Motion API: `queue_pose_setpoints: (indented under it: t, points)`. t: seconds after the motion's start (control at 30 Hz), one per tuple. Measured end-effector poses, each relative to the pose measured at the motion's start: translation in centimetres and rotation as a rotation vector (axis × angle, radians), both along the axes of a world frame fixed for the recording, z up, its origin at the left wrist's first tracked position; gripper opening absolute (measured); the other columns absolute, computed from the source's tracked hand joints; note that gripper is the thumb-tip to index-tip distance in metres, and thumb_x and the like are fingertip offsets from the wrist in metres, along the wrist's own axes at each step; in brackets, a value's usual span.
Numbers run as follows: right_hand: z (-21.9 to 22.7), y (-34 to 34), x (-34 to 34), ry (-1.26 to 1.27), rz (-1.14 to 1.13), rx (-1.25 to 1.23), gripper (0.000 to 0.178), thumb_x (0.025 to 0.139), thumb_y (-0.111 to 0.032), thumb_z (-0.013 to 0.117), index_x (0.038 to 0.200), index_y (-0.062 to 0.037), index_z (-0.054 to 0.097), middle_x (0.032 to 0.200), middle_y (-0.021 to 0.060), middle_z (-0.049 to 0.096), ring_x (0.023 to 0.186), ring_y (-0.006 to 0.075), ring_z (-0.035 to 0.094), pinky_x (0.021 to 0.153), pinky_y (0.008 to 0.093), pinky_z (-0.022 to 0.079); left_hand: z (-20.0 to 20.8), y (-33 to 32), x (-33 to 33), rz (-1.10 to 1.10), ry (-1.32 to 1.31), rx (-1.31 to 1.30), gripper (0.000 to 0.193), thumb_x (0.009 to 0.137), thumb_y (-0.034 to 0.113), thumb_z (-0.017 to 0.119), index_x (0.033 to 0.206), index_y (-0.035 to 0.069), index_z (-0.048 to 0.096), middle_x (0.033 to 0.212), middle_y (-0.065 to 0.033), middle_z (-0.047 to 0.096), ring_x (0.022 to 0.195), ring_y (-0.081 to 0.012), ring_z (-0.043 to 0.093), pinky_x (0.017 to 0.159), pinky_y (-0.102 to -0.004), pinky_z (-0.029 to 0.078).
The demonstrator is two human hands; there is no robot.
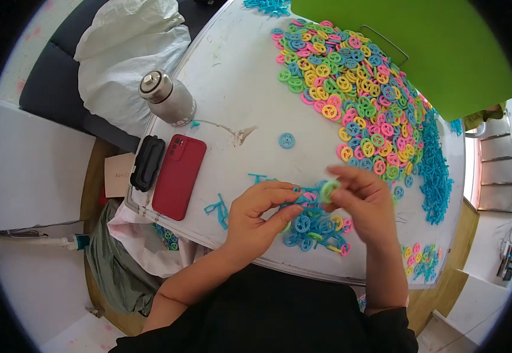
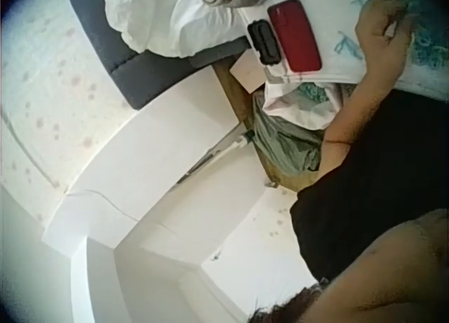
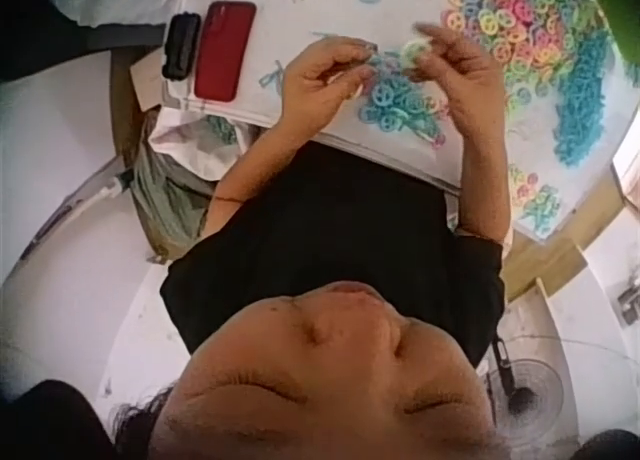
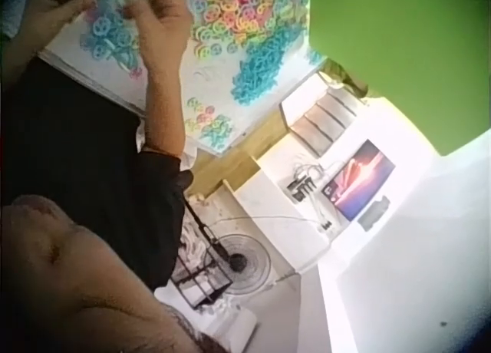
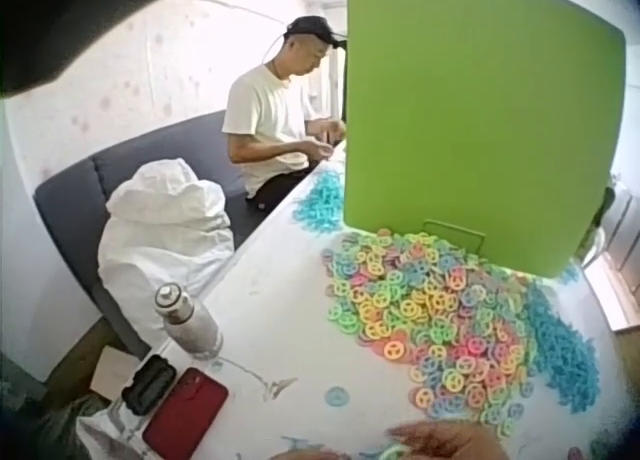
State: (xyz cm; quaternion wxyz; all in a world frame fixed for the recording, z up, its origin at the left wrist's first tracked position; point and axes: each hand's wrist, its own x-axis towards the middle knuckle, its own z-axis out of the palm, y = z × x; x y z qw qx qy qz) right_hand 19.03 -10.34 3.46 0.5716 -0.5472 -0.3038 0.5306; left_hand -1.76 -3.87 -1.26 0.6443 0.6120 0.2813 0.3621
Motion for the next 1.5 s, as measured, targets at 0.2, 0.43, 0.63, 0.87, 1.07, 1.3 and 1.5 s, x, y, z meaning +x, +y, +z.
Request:
queue_pose_setpoints:
  t: [0.2,0.43,0.63,0.87,1.07,1.3,1.5]
  points:
    - [-0.7,-0.3,-2.2,0.166,0.026,-0.043,0.015,0.095,-0.007,0.067,0.105,0.0020,0.062,0.101,0.0116,0.071,0.091,0.0162,0.069,0.078,0.0336,0.063,0.2,-0.3,0.8,0.053,0.017,0.192,0.029,0.083,-0.007,0.075,0.110,0.001,0.071,0.116,-0.0151,0.068,0.110,-0.0233,0.066,0.092,-0.0325,0.053]
    - [-1.9,-1.0,-3.9,0.188,-0.034,-0.007,0.008,0.097,-0.007,0.064,0.099,-0.0013,0.059,0.101,0.0103,0.068,0.091,0.0158,0.068,0.081,0.0369,0.063,-0.1,-1.1,0.9,0.242,0.095,0.545,0.030,0.078,-0.006,0.078,0.106,0.003,0.073,0.109,-0.0153,0.071,0.092,-0.0241,0.070,0.078,-0.0308,0.055]
    - [-1.0,-1.0,-2.6,0.026,0.040,-0.028,0.010,0.098,-0.006,0.063,0.105,0.0003,0.059,0.096,0.0077,0.068,0.086,0.0130,0.067,0.078,0.0311,0.061,1.4,-0.1,0.6,0.166,0.261,0.729,0.030,0.078,0.004,0.079,0.107,0.004,0.071,0.103,-0.0132,0.071,0.088,-0.0300,0.069,0.074,-0.0364,0.056]
    - [-0.8,-1.6,-2.6,-0.562,0.130,0.056,0.022,0.096,-0.003,0.064,0.117,-0.0003,0.068,0.090,0.0037,0.068,0.081,0.0075,0.061,0.069,0.0229,0.050,1.6,-0.1,-0.1,0.029,0.327,0.658,0.040,0.079,0.007,0.080,0.116,0.004,0.064,0.103,-0.0126,0.071,0.089,-0.0280,0.071,0.075,-0.0373,0.056]
    - [-0.6,-1.9,-2.6,-0.594,0.179,0.221,0.040,0.089,-0.001,0.067,0.129,-0.0048,0.065,0.091,0.0065,0.066,0.076,0.0108,0.058,0.066,0.0241,0.047,1.4,0.1,-0.4,0.051,0.227,0.466,0.053,0.075,0.012,0.087,0.122,0.005,0.062,0.108,-0.0065,0.072,0.095,-0.0230,0.071,0.085,-0.0334,0.055]
    - [-0.6,-2.4,-1.3,-0.709,0.317,0.226,0.043,0.084,0.000,0.070,0.126,-0.0049,0.066,0.089,0.0059,0.064,0.070,0.0156,0.057,0.061,0.0288,0.044,1.8,-0.2,-0.3,-0.018,0.226,0.255,0.043,0.076,0.009,0.087,0.114,0.005,0.065,0.116,-0.0104,0.067,0.099,-0.0224,0.071,0.087,-0.0325,0.055]
    - [-0.3,-1.8,-1.3,-1.158,0.359,0.371,0.040,0.083,0.003,0.071,0.123,-0.0043,0.067,0.086,0.0065,0.067,0.072,0.0152,0.065,0.062,0.0312,0.049,1.7,-0.8,-0.2,0.082,0.354,0.352,0.039,0.076,0.009,0.086,0.110,0.007,0.067,0.106,-0.0092,0.071,0.093,-0.0231,0.072,0.082,-0.0332,0.055]
